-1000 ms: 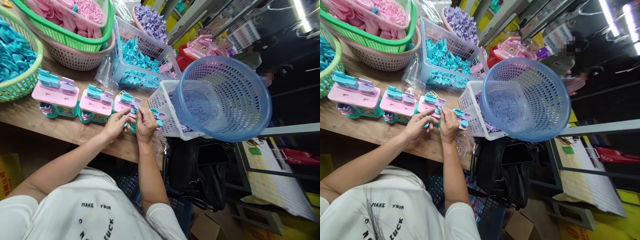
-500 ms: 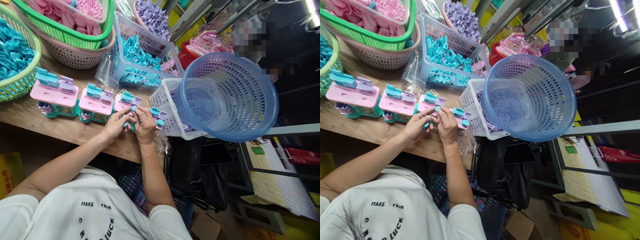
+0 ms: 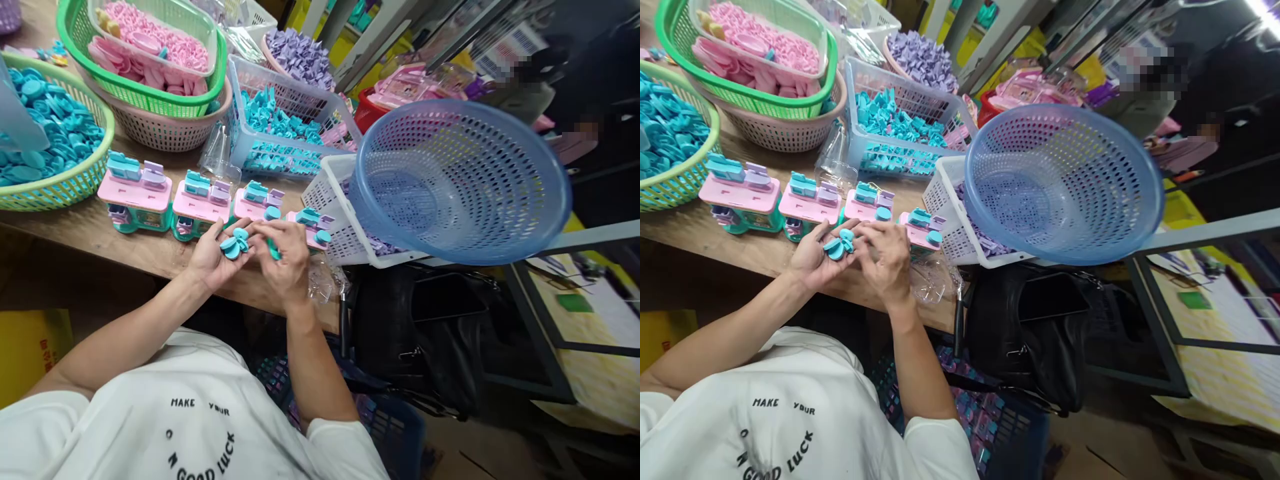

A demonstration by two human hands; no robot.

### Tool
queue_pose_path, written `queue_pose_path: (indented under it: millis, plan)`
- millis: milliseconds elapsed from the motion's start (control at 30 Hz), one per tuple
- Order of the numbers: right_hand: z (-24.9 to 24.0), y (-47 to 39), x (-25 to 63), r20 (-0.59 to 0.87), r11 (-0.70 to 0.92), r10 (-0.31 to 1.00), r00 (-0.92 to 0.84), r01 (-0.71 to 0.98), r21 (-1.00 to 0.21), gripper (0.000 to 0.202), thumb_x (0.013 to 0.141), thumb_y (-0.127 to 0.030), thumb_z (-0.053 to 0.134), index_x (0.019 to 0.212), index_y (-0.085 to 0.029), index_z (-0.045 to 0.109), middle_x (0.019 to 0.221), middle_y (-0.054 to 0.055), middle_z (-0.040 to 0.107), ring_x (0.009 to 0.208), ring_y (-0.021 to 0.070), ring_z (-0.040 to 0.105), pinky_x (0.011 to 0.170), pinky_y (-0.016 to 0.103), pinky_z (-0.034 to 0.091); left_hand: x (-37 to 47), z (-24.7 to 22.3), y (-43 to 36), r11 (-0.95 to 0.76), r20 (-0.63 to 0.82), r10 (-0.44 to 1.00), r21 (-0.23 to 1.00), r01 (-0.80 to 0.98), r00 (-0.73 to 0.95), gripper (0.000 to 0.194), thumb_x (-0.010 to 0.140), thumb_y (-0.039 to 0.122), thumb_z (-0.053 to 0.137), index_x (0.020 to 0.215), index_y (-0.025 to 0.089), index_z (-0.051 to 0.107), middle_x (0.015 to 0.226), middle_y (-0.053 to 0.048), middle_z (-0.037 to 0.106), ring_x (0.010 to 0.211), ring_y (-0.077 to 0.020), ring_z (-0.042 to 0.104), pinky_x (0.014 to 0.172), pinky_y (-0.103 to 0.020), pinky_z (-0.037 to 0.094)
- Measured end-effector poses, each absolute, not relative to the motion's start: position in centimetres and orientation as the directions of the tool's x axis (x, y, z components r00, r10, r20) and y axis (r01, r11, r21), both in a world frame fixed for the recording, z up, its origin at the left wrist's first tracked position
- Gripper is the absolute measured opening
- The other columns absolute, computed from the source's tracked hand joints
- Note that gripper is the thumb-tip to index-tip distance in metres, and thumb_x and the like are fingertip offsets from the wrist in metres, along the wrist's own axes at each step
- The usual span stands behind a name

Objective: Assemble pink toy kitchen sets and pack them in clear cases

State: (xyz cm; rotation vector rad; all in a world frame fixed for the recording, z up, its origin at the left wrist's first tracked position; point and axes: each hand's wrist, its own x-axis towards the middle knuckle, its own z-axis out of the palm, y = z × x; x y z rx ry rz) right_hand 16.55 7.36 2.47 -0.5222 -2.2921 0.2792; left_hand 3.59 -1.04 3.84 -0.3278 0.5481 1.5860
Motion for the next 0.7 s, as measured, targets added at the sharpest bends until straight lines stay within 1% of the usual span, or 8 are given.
queue_pose_path:
  millis: [67,133,267,367,433,533,633,700]
  plan:
    - [2.6,5.8,16.3,0.614,0.904,0.425,-0.665,0.278,-0.326,0.017,0.096,-0.033,0.065,0.106,-0.023,0.074,0.103,0.007,0.071,0.104,0.0235,0.061,0.096,0.040,0.049,3.5,4.1,-1.3,-0.055,-0.503,0.857,0.126,-0.990,-0.112,0.051,0.108,0.036,0.027,0.137,0.006,0.055,0.119,-0.019,0.072,0.086,-0.0176,0.073,0.061,-0.022,0.057]
    - [2.5,5.1,16.0,0.610,0.905,0.423,-0.670,0.285,-0.316,0.013,0.096,-0.031,0.066,0.102,-0.023,0.074,0.100,0.006,0.071,0.102,0.0231,0.061,0.094,0.040,0.049,3.5,4.2,-1.5,-0.067,-0.488,0.865,0.113,-0.991,-0.114,0.045,0.107,0.030,0.031,0.134,0.005,0.058,0.115,-0.018,0.073,0.082,-0.0158,0.072,0.058,-0.020,0.055]
    - [2.3,5.3,15.3,0.583,0.900,0.434,-0.687,0.296,-0.321,0.013,0.100,-0.028,0.059,0.097,-0.023,0.071,0.100,0.005,0.073,0.098,0.0219,0.062,0.091,0.039,0.047,3.2,3.6,-1.8,-0.055,-0.538,0.831,0.182,-0.982,-0.146,0.031,0.098,0.010,0.044,0.118,0.004,0.067,0.092,-0.011,0.074,0.070,-0.0115,0.068,0.066,-0.019,0.058]
    - [2.2,5.5,14.5,0.536,0.899,0.433,-0.725,0.310,-0.308,0.016,0.101,-0.027,0.056,0.096,-0.024,0.071,0.101,0.005,0.074,0.097,0.0225,0.061,0.090,0.039,0.046,2.8,2.8,-2.2,-0.071,-0.548,0.814,0.234,-0.970,-0.192,0.024,0.094,0.004,0.047,0.100,0.007,0.070,0.079,-0.006,0.071,0.069,-0.0097,0.068,0.070,-0.018,0.058]
    - [2.1,5.5,13.9,0.492,0.898,0.431,-0.756,0.306,-0.316,0.016,0.100,-0.027,0.056,0.104,-0.023,0.071,0.103,0.006,0.073,0.097,0.0231,0.060,0.090,0.039,0.046,2.4,2.5,-2.6,-0.076,-0.553,0.806,0.259,-0.963,-0.213,0.023,0.094,0.003,0.047,0.092,0.009,0.069,0.078,-0.005,0.070,0.068,-0.0081,0.068,0.069,-0.017,0.057]
    - [2.2,5.5,13.3,0.444,0.900,0.416,-0.794,0.290,-0.325,0.020,0.099,-0.027,0.058,0.114,-0.024,0.071,0.105,0.007,0.071,0.097,0.0235,0.059,0.089,0.038,0.047,1.8,2.3,-3.2,-0.057,-0.582,0.781,0.294,-0.954,-0.226,0.025,0.096,0.003,0.045,0.090,0.009,0.068,0.076,-0.004,0.069,0.064,-0.0075,0.067,0.066,-0.016,0.057]
    - [2.3,6.0,12.7,0.443,0.908,0.380,-0.812,0.237,-0.345,0.017,0.098,-0.026,0.058,0.107,-0.023,0.072,0.101,0.007,0.071,0.097,0.0232,0.061,0.089,0.037,0.049,1.4,2.4,-3.7,-0.048,-0.583,0.777,0.319,-0.946,-0.236,0.027,0.097,0.003,0.043,0.090,0.007,0.068,0.078,-0.006,0.071,0.065,-0.0092,0.068,0.067,-0.018,0.059]
    - [2.0,6.6,11.8,0.491,0.908,0.386,-0.781,0.226,-0.353,0.016,0.099,-0.025,0.056,0.104,-0.022,0.071,0.101,0.008,0.072,0.098,0.0229,0.062,0.090,0.037,0.050,1.1,2.4,-3.9,-0.048,-0.584,0.772,0.338,-0.940,-0.249,0.027,0.097,0.003,0.042,0.092,0.006,0.068,0.084,-0.010,0.073,0.070,-0.0119,0.071,0.072,-0.022,0.061]
